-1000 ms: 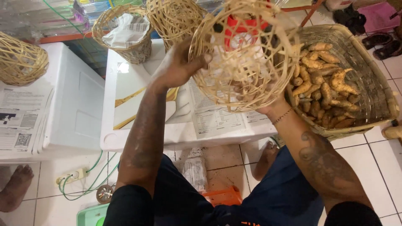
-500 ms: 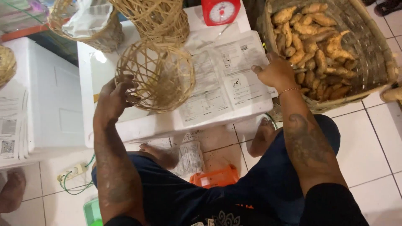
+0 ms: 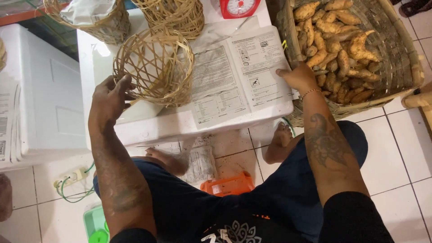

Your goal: Wrapping individual tubers in newspaper and placing them into woven baskets for packaging.

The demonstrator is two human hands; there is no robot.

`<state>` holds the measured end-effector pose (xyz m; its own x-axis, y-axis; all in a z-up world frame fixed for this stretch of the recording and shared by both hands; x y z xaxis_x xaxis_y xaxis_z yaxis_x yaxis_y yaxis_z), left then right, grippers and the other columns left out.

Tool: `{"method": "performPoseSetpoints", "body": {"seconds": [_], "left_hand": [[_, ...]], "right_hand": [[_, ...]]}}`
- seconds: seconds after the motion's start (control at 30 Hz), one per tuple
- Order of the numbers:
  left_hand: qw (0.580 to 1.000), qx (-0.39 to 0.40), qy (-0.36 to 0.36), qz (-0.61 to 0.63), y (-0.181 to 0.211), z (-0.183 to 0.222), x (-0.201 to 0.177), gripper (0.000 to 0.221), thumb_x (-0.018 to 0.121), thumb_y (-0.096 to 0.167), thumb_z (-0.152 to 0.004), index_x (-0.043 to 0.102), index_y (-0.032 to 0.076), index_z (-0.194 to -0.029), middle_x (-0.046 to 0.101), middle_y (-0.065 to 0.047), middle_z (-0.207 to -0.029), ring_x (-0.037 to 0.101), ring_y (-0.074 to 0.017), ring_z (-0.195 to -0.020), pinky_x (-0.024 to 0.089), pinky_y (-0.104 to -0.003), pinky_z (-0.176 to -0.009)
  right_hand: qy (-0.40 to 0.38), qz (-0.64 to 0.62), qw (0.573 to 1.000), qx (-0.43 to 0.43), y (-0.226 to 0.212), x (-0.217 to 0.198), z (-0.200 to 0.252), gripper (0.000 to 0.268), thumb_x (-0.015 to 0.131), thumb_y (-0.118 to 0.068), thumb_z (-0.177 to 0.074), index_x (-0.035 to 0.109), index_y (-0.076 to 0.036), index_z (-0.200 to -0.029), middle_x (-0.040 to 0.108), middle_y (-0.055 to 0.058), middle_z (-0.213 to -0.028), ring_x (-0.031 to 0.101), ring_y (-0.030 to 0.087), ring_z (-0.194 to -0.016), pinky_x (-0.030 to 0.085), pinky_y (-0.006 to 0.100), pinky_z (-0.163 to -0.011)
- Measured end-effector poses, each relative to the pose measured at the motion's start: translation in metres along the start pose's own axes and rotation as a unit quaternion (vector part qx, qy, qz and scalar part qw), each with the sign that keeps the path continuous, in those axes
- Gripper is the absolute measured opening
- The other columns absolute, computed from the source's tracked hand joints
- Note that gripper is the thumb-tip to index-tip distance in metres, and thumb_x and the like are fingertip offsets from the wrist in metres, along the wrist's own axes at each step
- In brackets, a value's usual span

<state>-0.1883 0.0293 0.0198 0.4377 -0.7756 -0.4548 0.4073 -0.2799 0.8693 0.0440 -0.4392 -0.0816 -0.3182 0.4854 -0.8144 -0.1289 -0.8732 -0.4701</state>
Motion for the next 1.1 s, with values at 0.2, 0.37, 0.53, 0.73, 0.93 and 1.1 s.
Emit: {"method": "performPoseSetpoints", "body": {"seconds": [0.2,0.37,0.53,0.73,0.93,1.1], "left_hand": [[1.0,0.023,0.011,-0.009,0.007,0.003,-0.001,0.05,0.07,0.04,-0.094,0.068,0.0,-0.125,0.07,-0.025,-0.101,0.073,-0.0376,-0.092,0.064,-0.045,-0.077],[0.998,0.042,0.029,-0.02,0.006,0.004,-0.001,0.054,0.072,0.045,-0.098,0.067,-0.001,-0.126,0.07,-0.024,-0.103,0.07,-0.0352,-0.095,0.063,-0.042,-0.075],[0.999,0.042,0.027,-0.02,-0.005,-0.004,-0.003,0.059,0.073,0.049,-0.099,0.065,-0.002,-0.128,0.071,-0.022,-0.101,0.07,-0.0307,-0.09,0.065,-0.039,-0.07],[0.997,0.039,0.068,-0.018,-0.017,-0.013,-0.008,0.064,0.071,0.052,-0.102,0.061,-0.004,-0.132,0.072,-0.021,-0.098,0.07,-0.0268,-0.085,0.066,-0.035,-0.066],[0.995,0.031,0.087,-0.039,-0.028,-0.026,-0.008,0.062,0.072,0.05,-0.103,0.061,-0.005,-0.131,0.073,-0.021,-0.095,0.071,-0.0267,-0.082,0.067,-0.035,-0.062],[0.996,-0.033,0.037,-0.072,0.0,-0.011,-0.001,0.036,0.051,0.027,-0.097,0.064,0.003,-0.122,0.075,-0.012,-0.107,0.072,-0.0235,-0.088,0.061,-0.037,-0.069]], "right_hand": [[0.018,-0.023,1.0,-0.004,0.005,0.001,0.003,0.068,0.074,-0.044,-0.087,0.064,0.004,-0.134,0.066,0.03,-0.127,0.061,0.044,-0.124,0.051,0.055,-0.099],[0.039,-0.019,0.999,-0.003,0.022,0.013,-0.011,0.061,0.071,-0.048,-0.091,0.068,0.0,-0.13,0.07,0.026,-0.122,0.063,0.041,-0.12,0.053,0.054,-0.096],[0.028,-0.012,1.0,-0.003,0.023,0.02,-0.011,0.063,0.066,-0.052,-0.096,0.068,0.001,-0.13,0.068,0.029,-0.124,0.061,0.047,-0.123,0.05,0.057,-0.099],[0.092,0.001,0.996,0.006,0.013,0.001,0.0,0.06,0.076,-0.043,-0.092,0.066,0.0,-0.133,0.069,0.028,-0.122,0.064,0.045,-0.117,0.053,0.056,-0.095],[0.108,-0.007,0.993,-0.055,0.029,-0.017,-0.02,0.045,0.074,-0.034,-0.095,0.071,-0.001,-0.125,0.072,0.026,-0.113,0.067,0.042,-0.111,0.055,0.052,-0.089],[0.037,-0.049,0.995,-0.08,-0.074,-0.098,0.108,0.037,0.068,-0.022,-0.106,0.065,-0.001,-0.136,0.069,0.019,-0.125,0.068,0.034,-0.105,0.058,0.047,-0.084]]}}
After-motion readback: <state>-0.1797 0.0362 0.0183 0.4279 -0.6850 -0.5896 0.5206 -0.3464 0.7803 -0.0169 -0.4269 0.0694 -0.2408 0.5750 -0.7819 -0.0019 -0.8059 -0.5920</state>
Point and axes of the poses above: each hand's wrist, its own z-axis away from the middle knuckle, its own x-axis out of the palm, y = z × x, the point moved 3 cm from there along -z, towards the middle knuckle
